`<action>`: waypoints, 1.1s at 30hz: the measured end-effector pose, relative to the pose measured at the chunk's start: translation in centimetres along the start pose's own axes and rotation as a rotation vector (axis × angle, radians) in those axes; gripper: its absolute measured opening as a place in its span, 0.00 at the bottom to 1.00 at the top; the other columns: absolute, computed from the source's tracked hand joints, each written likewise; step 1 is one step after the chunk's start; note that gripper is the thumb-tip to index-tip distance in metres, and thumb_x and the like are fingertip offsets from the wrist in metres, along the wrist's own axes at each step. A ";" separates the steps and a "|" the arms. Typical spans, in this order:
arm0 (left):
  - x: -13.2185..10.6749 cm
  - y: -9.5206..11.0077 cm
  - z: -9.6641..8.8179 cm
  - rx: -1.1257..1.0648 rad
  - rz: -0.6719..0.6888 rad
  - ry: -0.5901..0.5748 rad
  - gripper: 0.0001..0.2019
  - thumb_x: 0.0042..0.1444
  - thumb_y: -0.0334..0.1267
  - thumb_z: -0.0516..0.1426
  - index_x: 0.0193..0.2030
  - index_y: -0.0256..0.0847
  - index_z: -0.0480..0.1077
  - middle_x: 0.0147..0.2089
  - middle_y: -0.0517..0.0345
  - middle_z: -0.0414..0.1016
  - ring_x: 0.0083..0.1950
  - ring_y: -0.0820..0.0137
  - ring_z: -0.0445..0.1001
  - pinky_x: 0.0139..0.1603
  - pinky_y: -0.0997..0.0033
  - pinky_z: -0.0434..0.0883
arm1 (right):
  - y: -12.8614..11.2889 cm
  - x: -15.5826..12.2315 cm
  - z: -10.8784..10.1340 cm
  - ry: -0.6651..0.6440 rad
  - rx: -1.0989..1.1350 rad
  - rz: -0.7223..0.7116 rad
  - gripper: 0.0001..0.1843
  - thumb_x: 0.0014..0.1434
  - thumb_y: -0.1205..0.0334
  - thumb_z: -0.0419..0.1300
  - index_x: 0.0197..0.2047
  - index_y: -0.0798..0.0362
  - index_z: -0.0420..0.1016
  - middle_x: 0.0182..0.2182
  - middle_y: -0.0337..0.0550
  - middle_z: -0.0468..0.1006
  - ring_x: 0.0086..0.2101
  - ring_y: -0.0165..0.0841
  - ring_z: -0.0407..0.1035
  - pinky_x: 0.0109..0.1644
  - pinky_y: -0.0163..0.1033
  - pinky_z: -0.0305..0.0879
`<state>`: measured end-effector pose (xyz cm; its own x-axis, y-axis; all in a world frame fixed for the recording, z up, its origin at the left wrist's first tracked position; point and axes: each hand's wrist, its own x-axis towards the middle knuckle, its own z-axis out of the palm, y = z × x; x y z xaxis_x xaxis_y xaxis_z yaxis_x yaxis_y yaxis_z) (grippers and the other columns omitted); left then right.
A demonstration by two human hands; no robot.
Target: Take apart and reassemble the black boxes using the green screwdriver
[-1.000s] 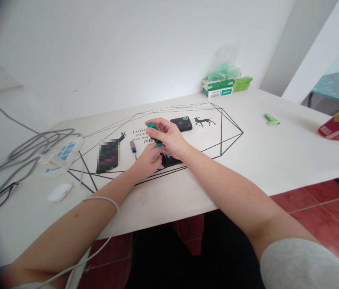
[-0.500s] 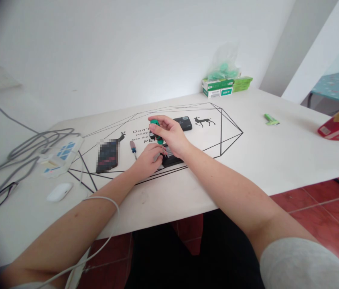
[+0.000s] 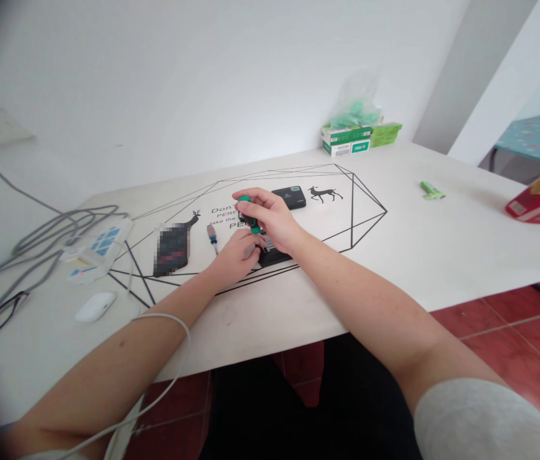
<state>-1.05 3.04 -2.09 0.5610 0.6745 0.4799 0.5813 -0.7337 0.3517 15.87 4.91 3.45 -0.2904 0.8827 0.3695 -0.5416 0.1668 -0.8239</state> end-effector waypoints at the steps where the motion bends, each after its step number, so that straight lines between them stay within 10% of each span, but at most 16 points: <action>1: 0.0 0.0 0.0 0.000 0.003 0.001 0.10 0.61 0.27 0.53 0.43 0.43 0.73 0.49 0.50 0.77 0.56 0.58 0.73 0.64 0.50 0.71 | -0.1 0.0 0.0 -0.008 0.007 0.006 0.17 0.50 0.52 0.75 0.42 0.49 0.84 0.35 0.38 0.79 0.34 0.29 0.68 0.36 0.36 0.65; 9: 0.0 0.1 -0.1 0.008 -0.005 -0.015 0.10 0.61 0.27 0.53 0.43 0.44 0.73 0.50 0.50 0.77 0.57 0.57 0.73 0.65 0.49 0.71 | -0.6 0.2 -0.3 -0.095 0.056 0.008 0.16 0.54 0.57 0.64 0.45 0.52 0.81 0.30 0.37 0.77 0.30 0.30 0.68 0.35 0.38 0.67; 20: -0.1 -0.2 0.1 0.007 0.029 0.010 0.09 0.61 0.27 0.53 0.43 0.42 0.72 0.48 0.49 0.76 0.55 0.59 0.73 0.62 0.52 0.73 | -0.1 0.1 0.3 -0.019 -0.030 -0.054 0.24 0.49 0.51 0.78 0.43 0.47 0.74 0.33 0.32 0.74 0.28 0.25 0.66 0.32 0.33 0.64; 33: 0.1 0.0 -0.1 0.004 0.033 -0.001 0.10 0.61 0.26 0.53 0.42 0.42 0.72 0.48 0.50 0.76 0.55 0.59 0.74 0.62 0.52 0.73 | 0.0 0.1 0.4 -0.043 0.006 -0.010 0.22 0.56 0.45 0.73 0.47 0.48 0.77 0.36 0.38 0.79 0.33 0.29 0.71 0.35 0.35 0.69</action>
<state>-1.04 3.04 -1.99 0.5810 0.6497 0.4902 0.5644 -0.7556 0.3325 15.57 4.87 3.66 -0.3188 0.8612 0.3958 -0.5496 0.1723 -0.8175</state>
